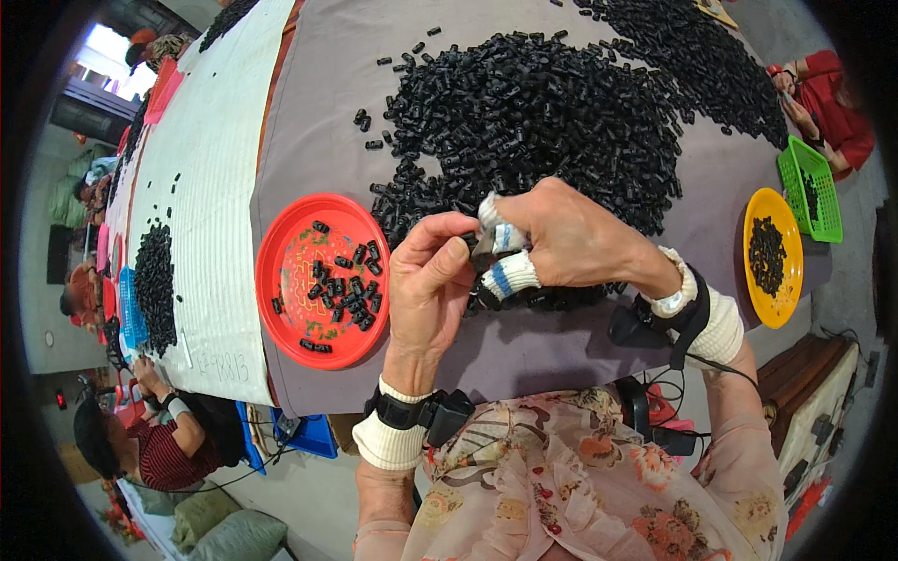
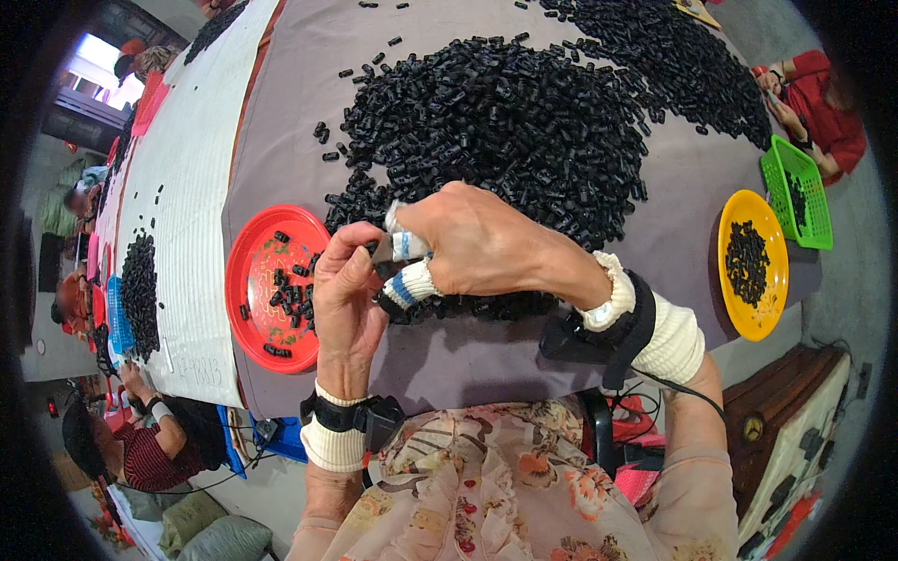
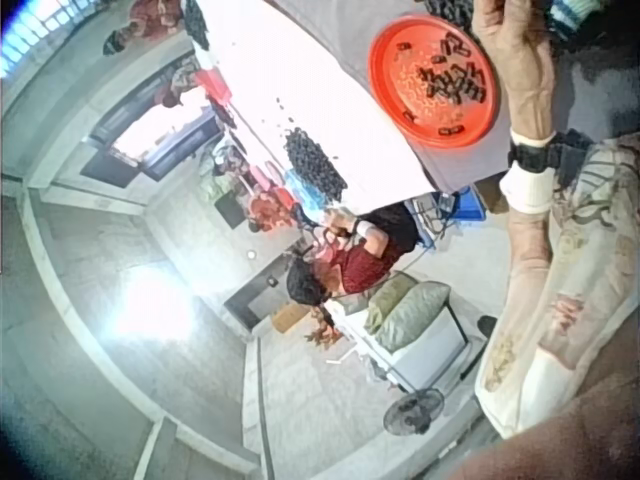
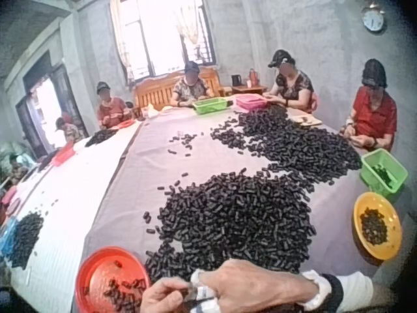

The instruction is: Manually assemble small black plastic components by joining two parts together.

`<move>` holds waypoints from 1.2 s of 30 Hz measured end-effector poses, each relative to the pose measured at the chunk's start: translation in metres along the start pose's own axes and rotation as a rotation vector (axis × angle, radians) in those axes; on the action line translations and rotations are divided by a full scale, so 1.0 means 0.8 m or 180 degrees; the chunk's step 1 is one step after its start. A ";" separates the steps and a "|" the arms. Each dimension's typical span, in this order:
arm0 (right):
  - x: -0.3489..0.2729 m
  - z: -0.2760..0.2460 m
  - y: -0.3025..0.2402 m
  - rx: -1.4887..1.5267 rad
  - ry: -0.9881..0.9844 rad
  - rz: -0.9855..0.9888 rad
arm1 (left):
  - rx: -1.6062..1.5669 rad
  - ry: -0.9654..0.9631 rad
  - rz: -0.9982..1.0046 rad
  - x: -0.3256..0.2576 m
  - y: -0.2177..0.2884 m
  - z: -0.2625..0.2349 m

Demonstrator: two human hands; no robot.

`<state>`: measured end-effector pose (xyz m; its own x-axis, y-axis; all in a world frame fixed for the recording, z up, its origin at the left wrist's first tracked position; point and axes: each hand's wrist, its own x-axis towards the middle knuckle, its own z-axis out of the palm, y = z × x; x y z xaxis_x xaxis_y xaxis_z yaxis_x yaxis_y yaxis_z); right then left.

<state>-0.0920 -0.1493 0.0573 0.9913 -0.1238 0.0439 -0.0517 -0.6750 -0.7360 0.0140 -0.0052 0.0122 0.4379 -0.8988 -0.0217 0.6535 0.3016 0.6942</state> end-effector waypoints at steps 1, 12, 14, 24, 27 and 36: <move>-0.001 0.000 -0.003 0.0314 0.0276 -0.0063 | -0.0145 -0.0033 -0.0055 0.001 -0.001 -0.003; -0.004 0.013 0.000 0.0671 0.0884 -0.0378 | -0.0395 0.0079 -0.0077 0.004 -0.004 0.005; -0.001 0.016 0.002 0.0604 0.0916 -0.0446 | -0.0411 0.0055 -0.0076 0.002 -0.004 0.000; 0.000 0.013 -0.001 0.0389 0.0862 -0.0408 | -0.0040 0.0235 -0.0156 0.002 0.002 0.012; 0.001 0.015 0.000 0.0367 0.0912 -0.0487 | -0.0074 0.0265 -0.0132 0.002 0.000 0.012; 0.003 0.018 0.005 0.0269 0.0956 -0.0421 | -0.0094 0.0396 -0.0162 0.002 -0.001 0.008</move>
<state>-0.0877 -0.1416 0.0446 0.9083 -0.2565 0.3306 0.0976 -0.6384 -0.7635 0.0104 -0.0084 0.0162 0.4758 -0.8672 -0.1466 0.6938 0.2676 0.6686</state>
